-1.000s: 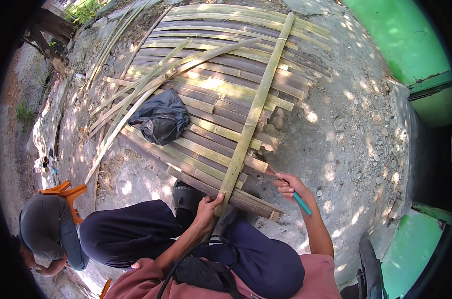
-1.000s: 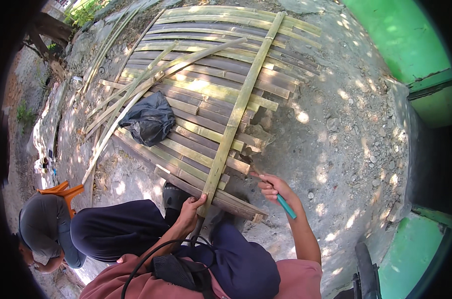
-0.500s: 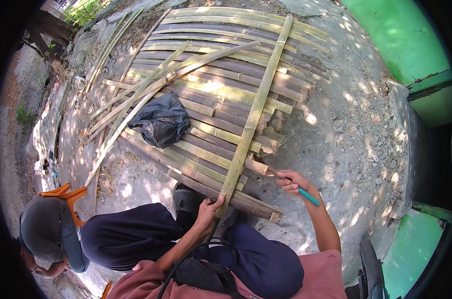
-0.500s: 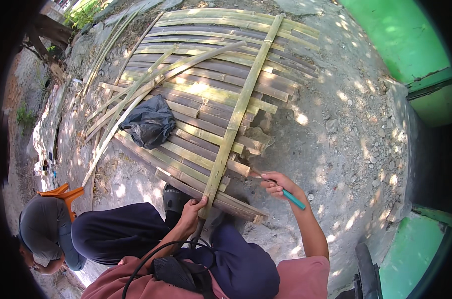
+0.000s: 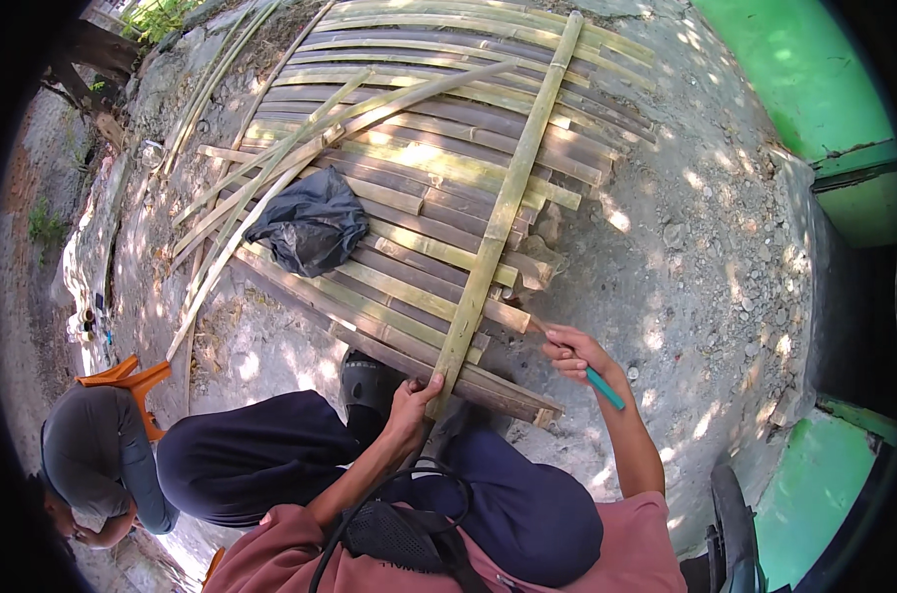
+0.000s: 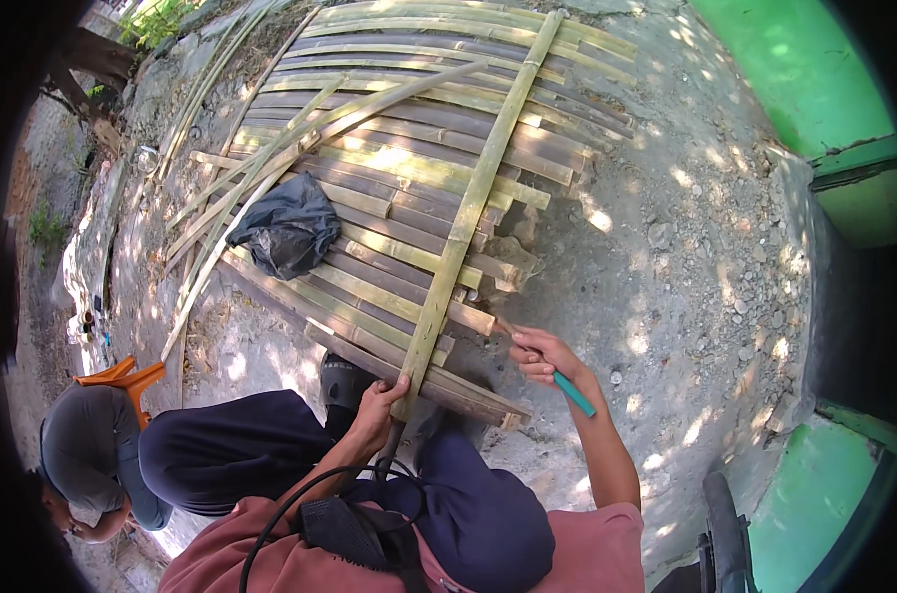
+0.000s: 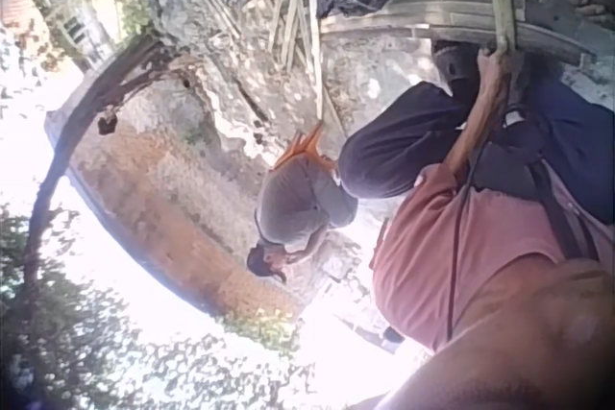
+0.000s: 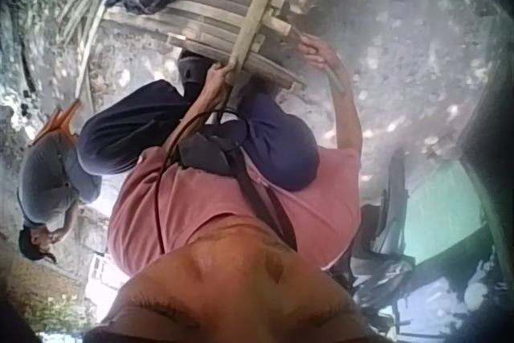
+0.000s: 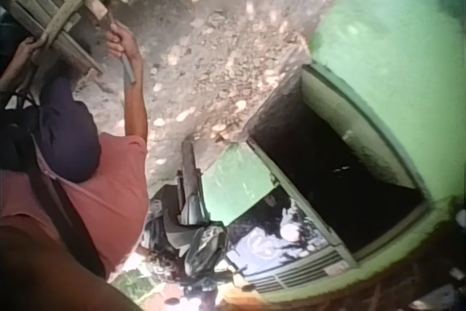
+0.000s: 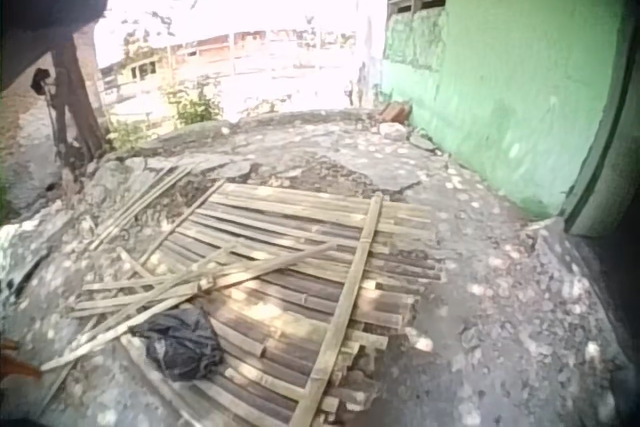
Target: The person hammers small nails into overlapping bamboo strips to secure them together while working on the ground. They handle one nail at a time and use a hammer to drive it into the bamboo joints.
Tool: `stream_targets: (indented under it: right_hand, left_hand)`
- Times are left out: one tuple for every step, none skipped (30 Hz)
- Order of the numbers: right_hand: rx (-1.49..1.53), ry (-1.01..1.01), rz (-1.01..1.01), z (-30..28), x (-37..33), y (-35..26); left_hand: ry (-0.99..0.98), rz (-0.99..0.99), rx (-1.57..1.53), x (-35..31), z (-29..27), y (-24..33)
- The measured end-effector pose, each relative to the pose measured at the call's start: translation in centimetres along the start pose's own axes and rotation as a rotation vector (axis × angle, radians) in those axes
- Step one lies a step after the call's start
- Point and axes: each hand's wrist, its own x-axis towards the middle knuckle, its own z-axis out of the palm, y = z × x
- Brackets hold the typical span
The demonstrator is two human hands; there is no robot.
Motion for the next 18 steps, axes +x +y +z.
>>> stream_targets:
  right_hand:
    - [0.006, 0.017, 0.018, -0.9, 0.7, -0.5]
    - [0.024, 0.051, 0.023, -1.8, 1.5, -1.1]
    - [0.076, 0.100, 0.048, -2.8, 1.8, 0.2]
    - [0.112, 0.137, 0.065, -3.2, 2.2, 0.5]
    - [0.144, 0.115, 0.067, -3.6, 2.2, 0.9]
    - [0.192, 0.075, 0.078, -3.3, 2.4, 0.9]
    - [0.240, 0.036, 0.089, -2.9, 2.4, 0.8]
    - [0.288, -0.003, 0.100, -2.7, 2.5, 0.7]
    - [0.260, -0.023, 0.085, -2.8, 2.6, 0.8]
    - [0.231, -0.043, 0.070, -2.9, 2.7, 1.0]
    - [0.203, -0.063, 0.055, -3.0, 2.8, 1.0]
    - [0.197, -0.062, 0.036, -2.5, 3.0, 0.8]
    - [0.197, -0.058, 0.017, -1.5, 3.3, 0.5]
    - [0.196, -0.053, -0.001, -0.9, 3.3, 0.5]
    - [0.205, -0.059, -0.010, -1.1, 3.7, 0.4]
    - [0.214, -0.064, -0.019, -1.4, 4.2, 0.4]
    - [0.223, -0.069, -0.029, -1.6, 4.4, 0.3]
    - [0.224, -0.061, -0.033, -1.4, 4.4, 0.4]
  left_hand:
    - [0.003, 0.015, 0.012, 0.8, 0.3, 0.5]
    - [-0.023, 0.032, -0.021, 1.5, 0.7, 0.9]
    - [-0.044, 0.010, -0.041, 0.5, 0.8, 1.0]
    - [-0.063, 0.008, -0.068, 0.0, 1.1, 1.8]
    - [-0.069, 0.006, -0.074, -0.3, 1.4, 2.3]
    - [-0.056, 0.005, -0.066, -0.3, 1.2, 2.3]
    - [-0.045, 0.003, -0.058, -0.3, 1.0, 2.2]
    - [-0.033, 0.001, -0.050, -0.2, 0.8, 2.1]
    - [-0.032, -0.001, -0.046, -0.1, 0.6, 2.0]
    - [-0.030, -0.002, -0.042, 0.1, 0.4, 1.8]
    - [-0.028, -0.004, -0.038, 0.3, 0.2, 1.6]
    - [-0.036, -0.002, -0.052, -0.1, 0.5, 2.1]
    - [-0.046, -0.005, -0.064, -0.9, 1.0, 3.0]
    - [-0.055, -0.008, -0.077, -1.4, 1.3, 3.3]
    - [-0.057, -0.008, -0.078, -1.4, 1.2, 3.3]
    - [-0.059, -0.008, -0.078, -1.3, 1.1, 3.1]
    - [-0.061, -0.008, -0.079, -1.2, 1.0, 3.0]
    - [-0.065, -0.011, -0.087, -1.3, 1.0, 3.1]
